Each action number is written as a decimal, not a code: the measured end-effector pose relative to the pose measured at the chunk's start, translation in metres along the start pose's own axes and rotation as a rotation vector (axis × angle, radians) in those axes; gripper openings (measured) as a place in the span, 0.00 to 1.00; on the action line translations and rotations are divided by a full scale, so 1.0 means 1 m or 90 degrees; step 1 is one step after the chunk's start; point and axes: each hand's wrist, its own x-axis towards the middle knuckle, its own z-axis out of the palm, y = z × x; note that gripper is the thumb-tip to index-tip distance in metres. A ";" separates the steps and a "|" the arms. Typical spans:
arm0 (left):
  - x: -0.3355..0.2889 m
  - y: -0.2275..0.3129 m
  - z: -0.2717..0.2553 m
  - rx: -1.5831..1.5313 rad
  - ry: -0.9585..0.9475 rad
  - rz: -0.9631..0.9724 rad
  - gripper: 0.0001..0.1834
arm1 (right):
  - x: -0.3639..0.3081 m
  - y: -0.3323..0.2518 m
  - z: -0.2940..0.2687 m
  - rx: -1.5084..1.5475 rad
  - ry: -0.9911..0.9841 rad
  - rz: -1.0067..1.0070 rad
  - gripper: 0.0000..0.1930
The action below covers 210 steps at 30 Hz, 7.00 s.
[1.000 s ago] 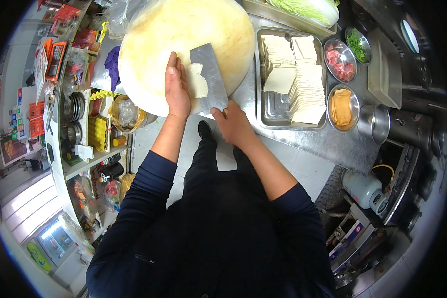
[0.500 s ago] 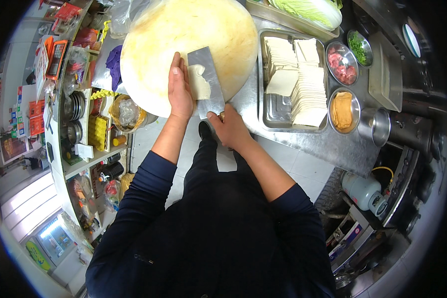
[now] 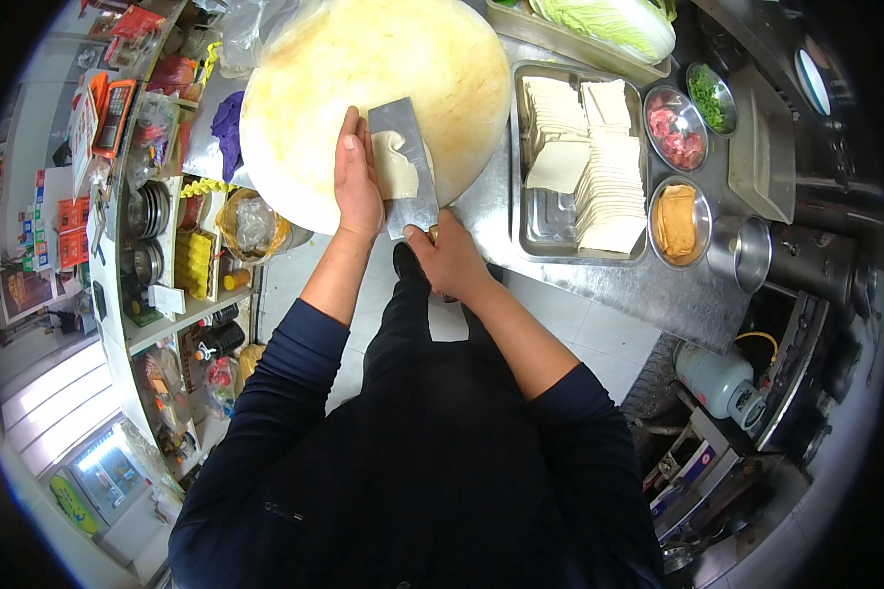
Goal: The person slices a block of tofu into uniform rectangular pieces using a cleaver on a round cutting board, then places the slices into a metal tray. The person also handles a small red sausage-like item, unwrapping it and cutting it into small pieces.
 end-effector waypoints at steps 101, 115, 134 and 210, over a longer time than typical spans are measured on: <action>0.021 0.180 -0.492 0.795 0.237 0.068 0.29 | 0.008 -0.194 0.313 -0.347 -0.329 -0.334 0.14; 0.151 0.067 -0.457 0.708 0.067 0.204 0.17 | -0.033 -0.055 0.140 0.046 0.313 -0.047 0.10; 0.292 0.014 -0.286 1.031 -0.196 0.166 0.14 | -0.030 0.003 0.017 -0.050 0.489 -0.061 0.38; -0.106 0.001 -0.557 0.704 -0.006 -0.590 0.42 | -0.017 -0.013 0.144 -0.390 0.461 -0.022 0.38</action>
